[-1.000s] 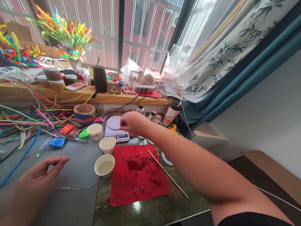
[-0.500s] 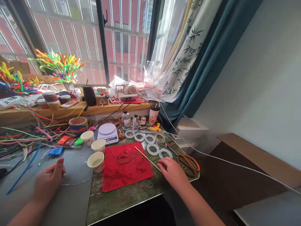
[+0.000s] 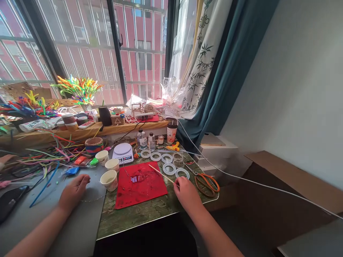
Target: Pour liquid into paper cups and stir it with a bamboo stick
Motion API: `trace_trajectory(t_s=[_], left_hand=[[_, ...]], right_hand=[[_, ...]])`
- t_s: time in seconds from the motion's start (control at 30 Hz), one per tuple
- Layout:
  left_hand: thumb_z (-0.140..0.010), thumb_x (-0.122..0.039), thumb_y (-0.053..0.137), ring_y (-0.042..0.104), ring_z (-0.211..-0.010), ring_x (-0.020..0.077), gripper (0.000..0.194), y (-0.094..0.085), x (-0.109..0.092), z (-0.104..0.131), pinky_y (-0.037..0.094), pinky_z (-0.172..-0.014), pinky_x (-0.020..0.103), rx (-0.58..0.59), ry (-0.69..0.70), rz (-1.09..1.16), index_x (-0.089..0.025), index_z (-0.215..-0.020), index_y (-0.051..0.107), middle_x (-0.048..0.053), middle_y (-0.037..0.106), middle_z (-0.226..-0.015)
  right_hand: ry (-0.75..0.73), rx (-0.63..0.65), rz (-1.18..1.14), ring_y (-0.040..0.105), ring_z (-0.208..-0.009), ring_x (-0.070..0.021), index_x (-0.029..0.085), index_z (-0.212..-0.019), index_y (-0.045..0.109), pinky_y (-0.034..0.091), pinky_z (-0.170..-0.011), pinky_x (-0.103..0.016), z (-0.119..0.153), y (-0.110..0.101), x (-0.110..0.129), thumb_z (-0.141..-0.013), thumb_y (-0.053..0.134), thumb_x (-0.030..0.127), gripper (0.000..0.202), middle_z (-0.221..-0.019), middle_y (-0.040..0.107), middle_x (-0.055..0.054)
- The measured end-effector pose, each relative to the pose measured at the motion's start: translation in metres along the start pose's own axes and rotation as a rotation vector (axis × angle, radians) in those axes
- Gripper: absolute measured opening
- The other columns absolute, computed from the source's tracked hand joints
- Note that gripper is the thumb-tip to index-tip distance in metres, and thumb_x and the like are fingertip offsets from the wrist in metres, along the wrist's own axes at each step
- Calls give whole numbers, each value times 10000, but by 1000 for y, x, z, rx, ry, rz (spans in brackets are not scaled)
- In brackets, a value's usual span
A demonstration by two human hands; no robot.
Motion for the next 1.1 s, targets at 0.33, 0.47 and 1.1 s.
trace_trajectory(t_s=[0.33, 0.47, 1.1], left_hand=[[-849, -760, 737, 779, -1230, 354, 699, 19, 0, 3, 602, -1066, 493, 218, 123, 185, -251, -1326, 687, 155, 826, -1361], [-829, -664, 840, 745, -1343, 390, 839, 33, -4, 12, 588, -1057, 531, 282, 107, 287, -252, -1488, 525, 213, 778, -1463], [-693, -563, 977, 792, -1238, 366, 812, 73, -25, 14, 632, -1076, 554, 289, -101, 478, -261, -1345, 599, 150, 818, -1309]], right_hand=[[-30, -131, -408, 778, -769, -306, 283, -892, 718, 606, -706, -411, -35, -43, 43, -943, 663, 564, 290, -841, 812, -78], [-76, -156, -537, 747, -714, -283, 239, -989, 766, 595, -649, -389, -66, -36, 73, -971, 646, 724, 501, -810, 798, -80], [-279, -341, -612, 767, -869, -285, 251, -958, 831, 597, -842, -431, -86, -30, 90, -1074, 677, 619, 415, -953, 842, -89]])
Point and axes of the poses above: each hand's wrist, its own z-axis away from the middle knuckle, its own y-axis out of the palm, x = y × z, the point moved 8 cm from there along -z, towards the middle knuckle
